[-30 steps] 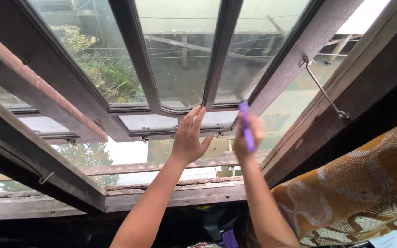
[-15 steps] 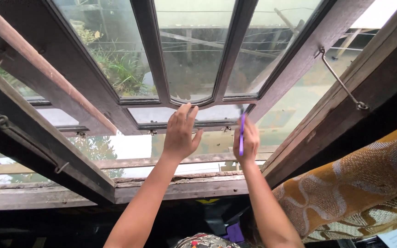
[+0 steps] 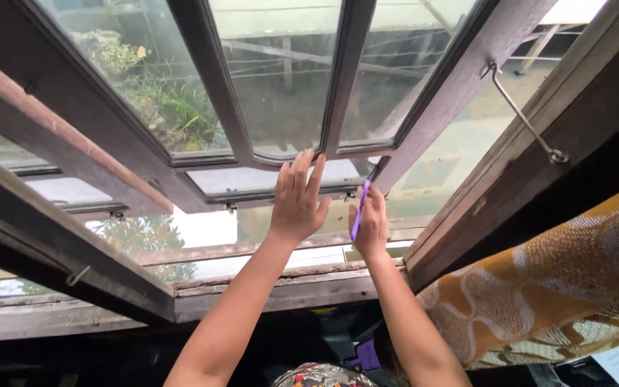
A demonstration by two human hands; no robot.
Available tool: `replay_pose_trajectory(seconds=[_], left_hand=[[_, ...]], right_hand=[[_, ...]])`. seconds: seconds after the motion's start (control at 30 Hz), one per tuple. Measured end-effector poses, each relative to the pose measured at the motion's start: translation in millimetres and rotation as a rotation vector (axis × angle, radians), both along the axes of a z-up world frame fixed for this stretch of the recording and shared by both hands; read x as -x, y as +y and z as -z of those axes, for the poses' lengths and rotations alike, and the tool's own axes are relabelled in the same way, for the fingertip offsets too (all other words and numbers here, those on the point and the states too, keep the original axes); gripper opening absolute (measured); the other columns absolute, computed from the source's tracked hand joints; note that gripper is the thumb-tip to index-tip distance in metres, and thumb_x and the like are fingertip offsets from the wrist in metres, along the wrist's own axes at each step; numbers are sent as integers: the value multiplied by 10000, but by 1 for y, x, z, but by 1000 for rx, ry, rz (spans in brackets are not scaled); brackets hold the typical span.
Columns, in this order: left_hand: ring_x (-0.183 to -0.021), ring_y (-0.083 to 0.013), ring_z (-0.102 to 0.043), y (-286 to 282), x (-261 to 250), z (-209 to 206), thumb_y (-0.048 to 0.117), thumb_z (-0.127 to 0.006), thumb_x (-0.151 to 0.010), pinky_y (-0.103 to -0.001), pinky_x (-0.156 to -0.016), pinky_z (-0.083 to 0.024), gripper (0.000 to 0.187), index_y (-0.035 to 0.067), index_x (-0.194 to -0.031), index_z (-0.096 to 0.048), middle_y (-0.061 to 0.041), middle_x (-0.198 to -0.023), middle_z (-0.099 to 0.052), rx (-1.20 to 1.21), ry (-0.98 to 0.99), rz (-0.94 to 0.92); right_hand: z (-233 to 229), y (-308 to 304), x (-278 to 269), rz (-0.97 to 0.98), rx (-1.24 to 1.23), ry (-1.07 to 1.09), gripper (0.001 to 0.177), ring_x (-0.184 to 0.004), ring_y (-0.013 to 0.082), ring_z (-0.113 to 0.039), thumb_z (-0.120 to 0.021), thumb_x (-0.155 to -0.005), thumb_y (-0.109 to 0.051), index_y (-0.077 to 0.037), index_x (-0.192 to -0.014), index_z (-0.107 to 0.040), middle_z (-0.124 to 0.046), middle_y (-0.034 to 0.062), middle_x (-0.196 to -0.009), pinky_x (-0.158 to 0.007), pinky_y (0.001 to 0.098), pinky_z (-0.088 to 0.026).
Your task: The person uses a purple brush to scrub the wooden window frame and sills of a multi-pane window. They move methodically along the frame, brushing the edges and corners while occasionally steadying the window with their other hand.
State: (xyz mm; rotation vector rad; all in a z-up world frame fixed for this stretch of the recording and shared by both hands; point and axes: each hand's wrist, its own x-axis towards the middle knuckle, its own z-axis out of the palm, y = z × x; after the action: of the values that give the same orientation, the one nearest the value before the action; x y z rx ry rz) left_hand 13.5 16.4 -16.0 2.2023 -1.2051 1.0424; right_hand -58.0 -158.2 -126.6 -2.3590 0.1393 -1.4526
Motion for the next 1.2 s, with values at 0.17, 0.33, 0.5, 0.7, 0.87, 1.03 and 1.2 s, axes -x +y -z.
replay_pose_trajectory(seconds=[0.17,0.33,0.5,0.7,0.87,1.03,1.2], left_hand=[[-1414,-312,-406,-6,-12,14,288,-869,-719,-517,-1221,-252,953,124,-1537,-408,-141,-1508,-403,15,-29,-53],[-1407,-305,-397,1,-16,18,287,-857,-727,-521,-1219,-236,930,126,-1532,-420,-129,-1485,-408,48,-20,-71],[-1369,-300,-418,10,-24,23,262,-824,-750,-549,-1184,-265,847,118,-1501,-459,-129,-1432,-438,38,-50,-99],[-1392,-292,-405,11,-26,26,275,-811,-762,-559,-1197,-228,837,130,-1508,-462,-119,-1453,-444,22,-77,-117],[-1365,-286,-422,15,-30,23,275,-825,-771,-558,-1182,-253,781,158,-1473,-505,-111,-1419,-469,11,-77,-108],[-1358,-278,-425,27,-39,19,289,-782,-784,-549,-1171,-270,688,163,-1419,-552,-90,-1400,-477,52,-105,-105],[-1316,-255,-476,46,-45,6,215,-735,-879,-539,-1157,-275,442,179,-1308,-633,-73,-1292,-541,35,-254,-221]], right_hand=[[-3,-14,-18,104,52,-67,413,-1234,346,-572,-560,-1020,-213,-13,-1381,-576,-446,185,-1407,-906,372,-581],[36,-25,-11,-27,0,114,450,-1210,375,-603,-674,-953,-143,-3,-1373,-596,-550,217,-1322,-910,399,-591],[20,-31,-10,41,92,-95,477,-1284,362,-549,-616,-989,-210,-31,-1428,-565,-474,189,-1388,-988,406,-543],[12,-23,-13,-3,158,93,479,-1269,415,-549,-720,-906,-123,25,-1351,-624,-534,247,-1338,-1032,448,-511],[8,-9,-3,-74,-295,-6,389,-1120,333,-651,-631,-961,-70,0,-1343,-613,-560,188,-1308,-919,426,-574],[-33,37,-52,-772,-1149,-674,271,-886,105,-618,-514,-1031,-126,-173,-1275,-622,-591,73,-1283,-749,260,-569],[10,67,-36,-687,-698,111,414,-1276,432,-564,-706,-865,78,49,-1275,-651,-558,293,-1368,-1041,531,-491]])
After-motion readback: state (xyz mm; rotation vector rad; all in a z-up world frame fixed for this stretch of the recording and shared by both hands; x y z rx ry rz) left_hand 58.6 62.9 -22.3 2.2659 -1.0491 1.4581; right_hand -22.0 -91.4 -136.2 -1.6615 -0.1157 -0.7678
